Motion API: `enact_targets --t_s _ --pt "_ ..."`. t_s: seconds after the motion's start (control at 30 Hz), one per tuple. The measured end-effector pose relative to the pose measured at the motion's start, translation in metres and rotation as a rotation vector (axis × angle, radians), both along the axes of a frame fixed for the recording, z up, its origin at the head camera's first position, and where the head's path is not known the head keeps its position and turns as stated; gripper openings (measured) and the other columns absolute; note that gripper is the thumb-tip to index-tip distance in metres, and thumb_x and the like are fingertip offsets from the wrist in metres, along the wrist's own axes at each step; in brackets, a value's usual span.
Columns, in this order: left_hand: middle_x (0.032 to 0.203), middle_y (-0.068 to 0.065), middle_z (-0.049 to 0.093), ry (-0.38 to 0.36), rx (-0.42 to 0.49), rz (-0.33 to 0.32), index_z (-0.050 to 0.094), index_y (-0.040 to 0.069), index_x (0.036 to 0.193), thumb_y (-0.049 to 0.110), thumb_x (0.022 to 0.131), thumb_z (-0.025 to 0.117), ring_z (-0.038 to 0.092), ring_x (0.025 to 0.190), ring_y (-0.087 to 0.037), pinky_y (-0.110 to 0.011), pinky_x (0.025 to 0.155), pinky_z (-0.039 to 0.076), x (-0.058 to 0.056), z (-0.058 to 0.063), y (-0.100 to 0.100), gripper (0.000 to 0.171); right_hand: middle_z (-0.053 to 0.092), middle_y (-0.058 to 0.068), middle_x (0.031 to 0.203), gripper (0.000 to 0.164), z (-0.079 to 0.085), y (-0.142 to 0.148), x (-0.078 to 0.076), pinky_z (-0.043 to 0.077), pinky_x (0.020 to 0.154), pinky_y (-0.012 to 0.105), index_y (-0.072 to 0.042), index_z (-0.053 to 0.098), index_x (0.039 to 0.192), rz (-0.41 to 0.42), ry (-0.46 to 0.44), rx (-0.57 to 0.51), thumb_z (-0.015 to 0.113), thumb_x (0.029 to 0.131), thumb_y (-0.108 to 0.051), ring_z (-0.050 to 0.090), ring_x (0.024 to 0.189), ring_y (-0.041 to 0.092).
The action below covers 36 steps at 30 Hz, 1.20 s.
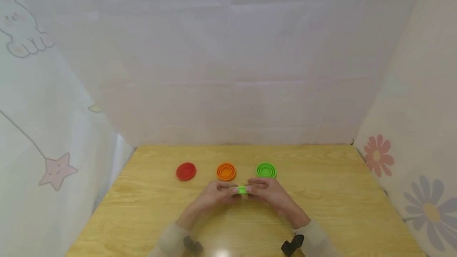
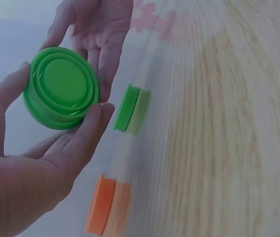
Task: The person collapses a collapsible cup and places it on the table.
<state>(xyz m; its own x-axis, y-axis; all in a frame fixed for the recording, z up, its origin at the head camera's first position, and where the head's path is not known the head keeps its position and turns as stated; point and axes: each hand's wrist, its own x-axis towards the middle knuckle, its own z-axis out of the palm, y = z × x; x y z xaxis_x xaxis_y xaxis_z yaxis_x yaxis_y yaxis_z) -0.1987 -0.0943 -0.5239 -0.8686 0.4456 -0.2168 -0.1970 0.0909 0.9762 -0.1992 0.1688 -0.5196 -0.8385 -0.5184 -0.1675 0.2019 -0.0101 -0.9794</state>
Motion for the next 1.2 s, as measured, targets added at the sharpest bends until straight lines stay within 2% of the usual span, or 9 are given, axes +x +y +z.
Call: enact_targets --t_s 0.13,0.27,0.47,0.6,0.73,0.87,1.0,1.07,1.2 --pt "0.117 -0.015 0.079 0.03 -0.031 0.021 0.064 -0.004 0.139 0.034 0.095 0.08 0.076 0.109 -0.023 -0.027 0.089 0.063 -0.001 0.002 -0.001 0.06 0.052 0.03 0.154 0.075 0.001 0.002 -0.002 0.057 0.11 0.047 0.013 0.033 0.157 0.007 0.002 0.02 0.069 0.104 -0.026 0.07 0.125 0.034" --pt "0.119 -0.014 0.079 0.059 -0.053 0.008 0.062 -0.004 0.141 0.035 0.095 0.08 0.076 0.11 -0.022 -0.027 0.091 0.062 0.001 0.005 -0.003 0.063 0.063 0.027 0.141 0.071 -0.001 0.004 -0.004 0.06 0.105 0.044 0.015 0.038 0.153 -0.001 -0.04 0.009 0.066 0.106 -0.03 0.074 0.115 0.028" --pt "0.128 -0.015 0.076 0.126 -0.083 0.009 0.058 -0.004 0.145 0.03 0.092 0.084 0.074 0.115 -0.022 -0.03 0.097 0.062 0.003 0.009 -0.002 0.069 0.079 0.019 0.112 0.042 -0.008 0.006 -0.005 0.066 0.091 0.039 0.013 0.062 0.132 0.065 -0.123 -0.056 0.054 0.111 -0.022 0.08 0.099 0.025" --pt "0.14 -0.019 0.069 0.139 -0.051 0.002 0.055 -0.005 0.148 0.02 0.09 0.086 0.07 0.125 -0.028 -0.032 0.104 0.06 0.002 0.008 -0.002 0.07 0.081 0.013 0.105 0.038 -0.01 0.005 -0.004 0.066 0.089 0.036 0.012 0.066 0.129 0.048 -0.14 -0.071 0.058 0.109 -0.02 0.08 0.095 0.021" --pt "0.146 -0.019 0.063 0.147 -0.04 -0.021 0.053 0.0 0.151 0.019 0.09 0.086 0.068 0.128 -0.031 -0.034 0.103 0.061 0.0 0.006 -0.003 0.072 0.08 0.008 0.107 0.042 -0.01 0.004 -0.004 0.066 0.088 0.033 0.012 0.064 0.132 -0.005 -0.146 -0.071 0.062 0.107 -0.022 0.079 0.094 0.017" --pt "0.143 -0.021 0.065 0.101 -0.012 -0.026 0.05 -0.001 0.152 0.02 0.094 0.082 0.07 0.124 -0.029 -0.036 0.099 0.063 0.0 0.002 -0.005 0.069 0.079 0.009 0.109 0.047 -0.009 0.005 -0.005 0.066 0.089 0.031 0.014 0.057 0.14 -0.026 -0.135 -0.063 0.063 0.107 -0.02 0.079 0.096 0.016" --pt "0.132 -0.025 0.069 -0.013 0.101 0.002 0.053 -0.011 0.145 0.014 0.1 0.073 0.074 0.115 -0.028 -0.041 0.1 0.063 -0.002 -0.003 -0.008 0.054 0.077 0.011 0.113 0.055 -0.006 0.005 -0.004 0.066 0.09 0.033 0.017 0.045 0.148 -0.041 -0.089 -0.019 0.061 0.108 -0.017 0.078 0.097 0.017" --pt "0.129 -0.027 0.071 -0.045 0.145 0.016 0.057 -0.013 0.14 0.012 0.102 0.069 0.075 0.112 -0.027 -0.042 0.101 0.062 -0.003 -0.005 -0.008 0.048 0.076 0.013 0.115 0.058 -0.005 0.005 -0.004 0.066 0.091 0.035 0.019 0.04 0.15 -0.044 -0.059 0.009 0.06 0.108 -0.017 0.078 0.097 0.017" --pt "0.127 -0.026 0.072 -0.057 0.164 0.038 0.061 -0.013 0.137 0.012 0.103 0.068 0.076 0.11 -0.025 -0.044 0.101 0.062 -0.004 -0.003 -0.008 0.043 0.075 0.016 0.117 0.059 -0.005 0.005 -0.003 0.066 0.092 0.039 0.019 0.039 0.15 -0.047 -0.023 0.042 0.059 0.108 -0.017 0.078 0.097 0.019"
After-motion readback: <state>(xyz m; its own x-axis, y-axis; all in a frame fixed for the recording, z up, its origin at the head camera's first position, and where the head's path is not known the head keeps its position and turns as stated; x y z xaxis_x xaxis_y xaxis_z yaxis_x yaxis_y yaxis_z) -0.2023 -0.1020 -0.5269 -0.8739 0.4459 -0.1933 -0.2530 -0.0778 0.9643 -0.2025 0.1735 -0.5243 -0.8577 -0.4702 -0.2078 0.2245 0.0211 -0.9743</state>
